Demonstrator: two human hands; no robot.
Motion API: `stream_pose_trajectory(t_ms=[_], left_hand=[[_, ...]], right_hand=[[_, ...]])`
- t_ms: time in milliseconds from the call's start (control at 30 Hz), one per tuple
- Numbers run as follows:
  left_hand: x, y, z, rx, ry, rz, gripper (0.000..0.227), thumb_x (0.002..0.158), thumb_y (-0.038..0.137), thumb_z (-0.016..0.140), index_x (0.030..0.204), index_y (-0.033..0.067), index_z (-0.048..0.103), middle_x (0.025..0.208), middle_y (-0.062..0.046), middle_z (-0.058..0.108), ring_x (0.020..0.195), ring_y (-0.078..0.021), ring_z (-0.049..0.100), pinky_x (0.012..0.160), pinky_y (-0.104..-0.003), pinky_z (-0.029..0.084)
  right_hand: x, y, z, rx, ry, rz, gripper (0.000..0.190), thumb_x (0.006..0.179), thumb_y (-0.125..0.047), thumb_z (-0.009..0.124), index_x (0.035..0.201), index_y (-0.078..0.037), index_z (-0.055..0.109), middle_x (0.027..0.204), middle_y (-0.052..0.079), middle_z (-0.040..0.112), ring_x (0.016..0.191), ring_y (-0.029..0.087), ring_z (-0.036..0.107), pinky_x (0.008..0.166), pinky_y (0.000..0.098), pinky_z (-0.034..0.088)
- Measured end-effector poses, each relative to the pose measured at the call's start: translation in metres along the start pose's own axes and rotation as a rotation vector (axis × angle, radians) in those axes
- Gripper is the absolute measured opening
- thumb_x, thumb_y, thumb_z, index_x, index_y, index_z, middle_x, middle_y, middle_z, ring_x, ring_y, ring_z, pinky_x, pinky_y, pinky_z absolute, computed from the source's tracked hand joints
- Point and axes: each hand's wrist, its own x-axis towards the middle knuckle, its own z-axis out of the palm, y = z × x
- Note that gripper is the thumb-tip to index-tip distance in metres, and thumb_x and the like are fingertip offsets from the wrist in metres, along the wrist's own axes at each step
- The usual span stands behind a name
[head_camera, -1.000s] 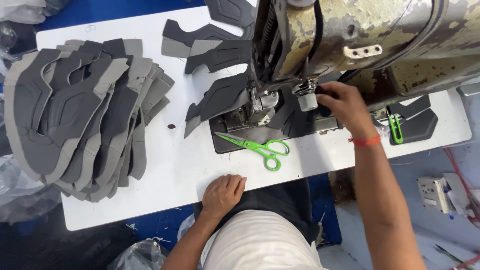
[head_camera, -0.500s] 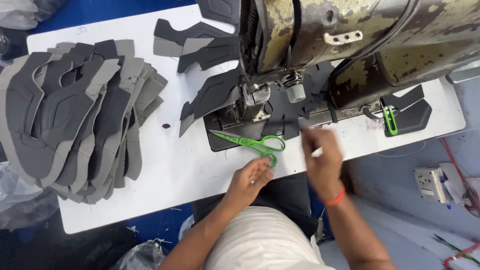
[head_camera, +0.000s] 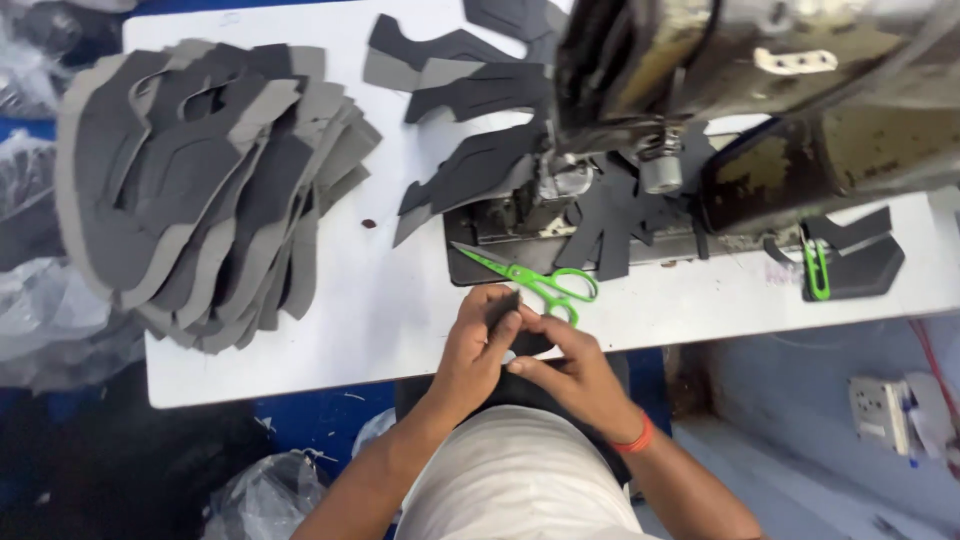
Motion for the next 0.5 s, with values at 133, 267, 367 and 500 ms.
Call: stream_pose_trajectory(t_ms=[133,267,367,500], left_hand=[[-0.006,0.025,-0.024,0.189,-0.021,0.084,0.026,0.111,0.021,0.055,0.122,0.0023,0.069,0.12,-0.012,0.059,0.112,-0.0204,0.066,0.097,-0.033,0.055],[0.019,0.059,-0.108,0.598,0.106,0.243,0.021,0.098,0.015,0.072,0.114,0.0046,0.063,0.127,-0.013,0.065,0.121,-0.0267,0.062,0.105,-0.038,0.048],[0.046,0.107,-0.199,0.872,0.441,0.311,0.013,0.105,0.016,0.072,0.106,0.0051,0.064,0.119,-0.01,0.07,0.105,-0.0261,0.066,0.093,-0.037,0.05],[0.061,0.068,-0.389,1.461,0.712,0.352,0.03,0.099,0.019,0.074,0.117,-0.0047,0.068,0.121,-0.023,0.069,0.11,-0.0407,0.065,0.095,-0.048,0.051]], right_hand=[[0.012,0.031,0.018,-0.011,-0.031,-0.047,0.025,0.096,-0.009,0.071,0.118,0.001,0.07,0.1,0.003,0.073,0.087,0.008,0.064,0.07,0.0252,0.055],[0.036,0.05,0.019,-0.138,0.027,-0.153,0.013,0.096,-0.005,0.072,0.107,0.002,0.07,0.085,0.004,0.069,0.068,0.009,0.061,0.059,0.0257,0.05],[0.047,0.071,0.006,-0.322,0.094,-0.263,0.013,0.093,-0.003,0.073,0.105,0.001,0.069,0.081,0.005,0.066,0.063,0.011,0.06,0.057,0.0269,0.048],[0.053,0.084,-0.012,-0.572,0.291,-0.466,0.013,0.094,0.0,0.073,0.105,0.001,0.068,0.08,0.008,0.063,0.061,0.015,0.058,0.056,0.0291,0.046]])
